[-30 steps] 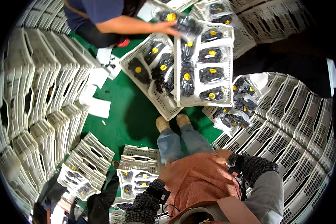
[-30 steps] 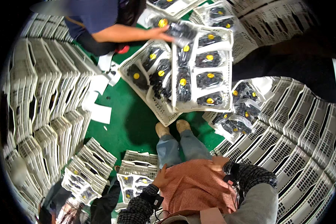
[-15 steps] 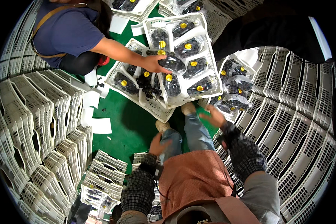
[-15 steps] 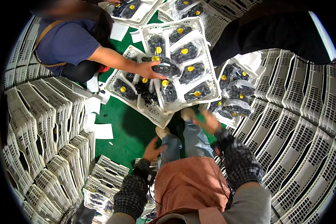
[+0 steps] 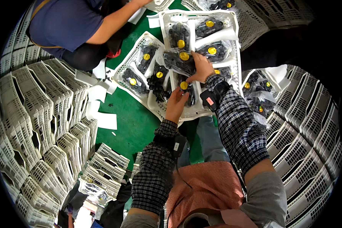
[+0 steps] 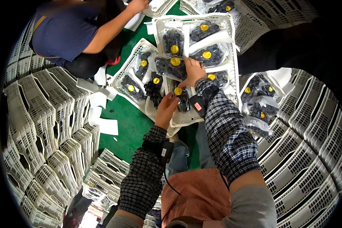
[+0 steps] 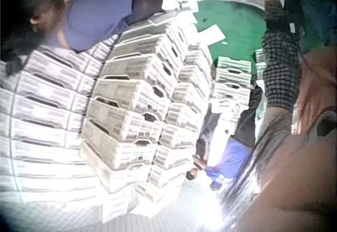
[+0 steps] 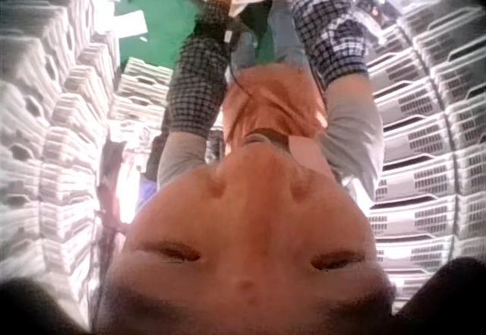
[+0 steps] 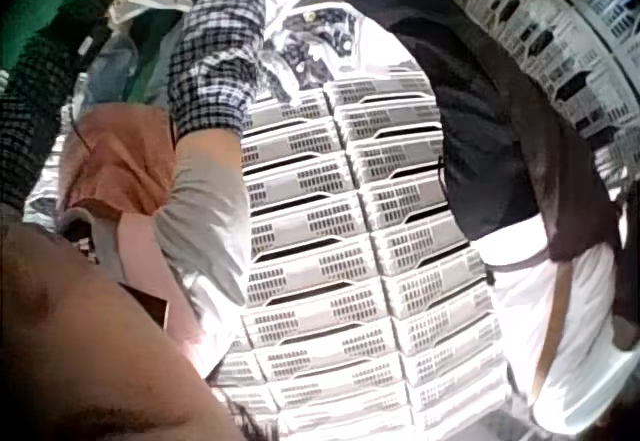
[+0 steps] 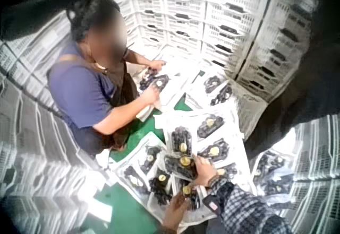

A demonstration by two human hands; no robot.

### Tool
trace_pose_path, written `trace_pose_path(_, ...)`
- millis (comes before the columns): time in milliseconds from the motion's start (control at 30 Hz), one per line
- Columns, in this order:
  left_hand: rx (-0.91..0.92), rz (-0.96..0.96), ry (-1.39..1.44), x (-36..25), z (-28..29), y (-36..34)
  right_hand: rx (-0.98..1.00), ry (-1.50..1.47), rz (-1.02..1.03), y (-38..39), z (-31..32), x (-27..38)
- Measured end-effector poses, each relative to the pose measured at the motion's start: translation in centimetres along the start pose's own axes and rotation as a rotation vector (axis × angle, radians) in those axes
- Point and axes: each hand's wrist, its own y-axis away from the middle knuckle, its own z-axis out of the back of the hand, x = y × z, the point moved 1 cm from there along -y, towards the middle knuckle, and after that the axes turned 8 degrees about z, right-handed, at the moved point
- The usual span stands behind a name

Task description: The person packs vacuum-sealed bags of dark grapes into white plastic crates. They pick up bags from a pile on the floor and arrange them neatly into the crates, occasionally adjusting the bags to fit. The person works alongside other workers in a warehouse environment.

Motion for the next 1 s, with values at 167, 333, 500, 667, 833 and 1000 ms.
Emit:
trace_pose_path(167,-0.489,-0.301,-0.055,-1.0,-1.6,-2.9,-0.360,-0.287,0.136,0.0,-0.2,-4.7)
trace_pose_path(333,-0.428,-0.190,0.127,-1.0,-0.5,-7.0,-0.567,0.082,-0.715,4.2,0.8,-17.4)
trace_pose_path(500,-0.359,0.011,0.404,-0.8,0.7,-11.2,-0.358,-0.389,-0.528,5.8,-1.2,-24.9)
trace_pose_path(667,-0.494,0.078,0.478,-2.4,-0.2,-11.7,-0.233,-0.804,-0.492,4.0,-2.3,-27.3)
trace_pose_path(833,-0.691,0.217,0.317,-3.1,-1.4,-9.7,-0.238,-1.141,-0.579,3.6,-1.0,-25.6)
trace_pose_path(1000,-0.675,0.141,0.807,0.4,-0.7,-2.0,-0.662,-0.814,-0.622,9.1,2.9,-16.4)
